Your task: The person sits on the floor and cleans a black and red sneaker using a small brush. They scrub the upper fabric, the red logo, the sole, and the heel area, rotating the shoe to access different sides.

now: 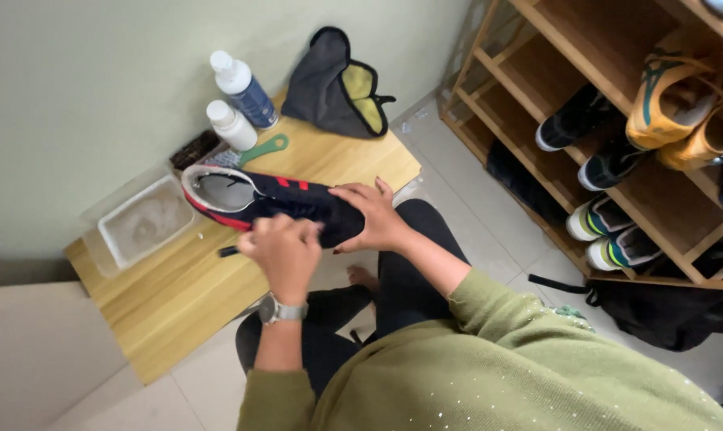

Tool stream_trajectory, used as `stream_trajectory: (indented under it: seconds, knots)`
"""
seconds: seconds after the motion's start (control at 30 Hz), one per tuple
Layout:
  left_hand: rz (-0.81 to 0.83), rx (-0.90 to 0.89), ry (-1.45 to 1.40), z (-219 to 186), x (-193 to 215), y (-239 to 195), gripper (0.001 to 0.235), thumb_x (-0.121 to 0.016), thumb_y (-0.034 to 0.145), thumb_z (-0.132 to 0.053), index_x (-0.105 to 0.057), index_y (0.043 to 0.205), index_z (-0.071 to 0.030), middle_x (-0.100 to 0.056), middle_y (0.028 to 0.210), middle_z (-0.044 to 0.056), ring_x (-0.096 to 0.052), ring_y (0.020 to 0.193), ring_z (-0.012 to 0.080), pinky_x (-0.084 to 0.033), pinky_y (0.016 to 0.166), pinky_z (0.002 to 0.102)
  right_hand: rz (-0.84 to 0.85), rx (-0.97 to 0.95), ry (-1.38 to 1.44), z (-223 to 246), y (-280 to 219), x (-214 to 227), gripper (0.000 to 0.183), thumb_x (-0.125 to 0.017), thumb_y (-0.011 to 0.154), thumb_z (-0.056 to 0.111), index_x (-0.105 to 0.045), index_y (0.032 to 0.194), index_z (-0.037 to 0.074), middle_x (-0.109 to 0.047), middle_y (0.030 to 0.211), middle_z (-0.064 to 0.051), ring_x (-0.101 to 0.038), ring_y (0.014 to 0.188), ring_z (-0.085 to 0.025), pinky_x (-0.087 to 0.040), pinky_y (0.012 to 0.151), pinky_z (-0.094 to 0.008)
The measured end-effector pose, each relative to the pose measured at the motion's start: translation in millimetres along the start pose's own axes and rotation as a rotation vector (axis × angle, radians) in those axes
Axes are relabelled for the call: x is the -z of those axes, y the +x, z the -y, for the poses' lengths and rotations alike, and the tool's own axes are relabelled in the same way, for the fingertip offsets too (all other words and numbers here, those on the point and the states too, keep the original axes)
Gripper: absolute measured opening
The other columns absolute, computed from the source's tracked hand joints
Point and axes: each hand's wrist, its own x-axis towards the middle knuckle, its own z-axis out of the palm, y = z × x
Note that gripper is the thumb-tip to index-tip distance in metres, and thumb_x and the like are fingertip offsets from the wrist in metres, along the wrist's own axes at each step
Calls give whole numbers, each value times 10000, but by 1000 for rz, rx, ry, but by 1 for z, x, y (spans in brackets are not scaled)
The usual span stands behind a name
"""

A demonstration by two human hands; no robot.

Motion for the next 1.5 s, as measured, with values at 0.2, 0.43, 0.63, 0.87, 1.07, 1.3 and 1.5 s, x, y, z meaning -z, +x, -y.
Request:
stream_trajectory:
  seconds: [0.2, 0.43, 0.63, 0.87, 1.07, 1.3, 1.5]
  knots:
    - [-19, 6, -97, -6, -6, -4, 69, -723, 818, -423, -719, 807, -355, -563, 780, -68, -538, 948, 189, -291, 961, 501, 23, 23, -3, -2, 4, -1, 1158, -989, 495, 482, -497, 1522, 270, -556, 1469, -42, -511, 1394, -266, -108, 1173, -703]
    - [-30, 106, -179, -2, -10, 2, 67, -744, 765, -374, -722, 754, -312, -549, 737, -54, -540, 912, 205, -299, 962, 519, 29, 84, -48, -2, 4, -4, 1143, -995, 489, 450, -521, 1498, 201, -561, 1435, -72, -531, 1347, -284, -111, 1158, -693]
    - [-2, 103, -282, -8, 0, 3, 58, -745, 759, -329, -724, 725, -286, -588, 745, -36, -563, 891, 245, -337, 931, 538, -10, 61, -31, -1, 2, -5, 1105, -994, 502, 455, -543, 1476, 192, -569, 1405, -66, -536, 1330, -263, -84, 1169, -666]
    - [-35, 67, -200, -10, -8, -1, 77, -693, 825, -358, -725, 797, -294, -559, 783, -47, -543, 942, 215, -302, 964, 524, 5, 29, -28, -1, 1, -5, 1186, -991, 470, 389, -505, 1525, 148, -567, 1407, -109, -521, 1347, -288, -54, 1183, -641]
    - [-97, 102, -210, -13, -13, 0, 64, -712, 819, -356, -718, 816, -292, -538, 774, -43, -535, 922, 192, -280, 974, 495, 5, -8, -22, -4, 2, -9, 1202, -994, 475, 406, -484, 1521, 107, -565, 1414, -139, -503, 1369, -306, -34, 1188, -634]
    - [-39, 79, -228, -17, 3, 10, 61, -733, 805, -340, -738, 801, -279, -580, 771, -42, -558, 910, 226, -322, 940, 532, 26, -27, -33, -4, 4, -6, 1191, -988, 483, 373, -476, 1530, 126, -561, 1428, -113, -482, 1386, -281, -19, 1197, -624]
    - [-81, 154, -214, -9, 4, 13, 47, -747, 790, -344, -728, 802, -303, -559, 765, -56, -557, 909, 212, -327, 933, 490, 32, -21, -30, -3, 5, -6, 1184, -999, 496, 375, -476, 1528, 121, -556, 1438, -131, -483, 1386, -310, -12, 1194, -626]
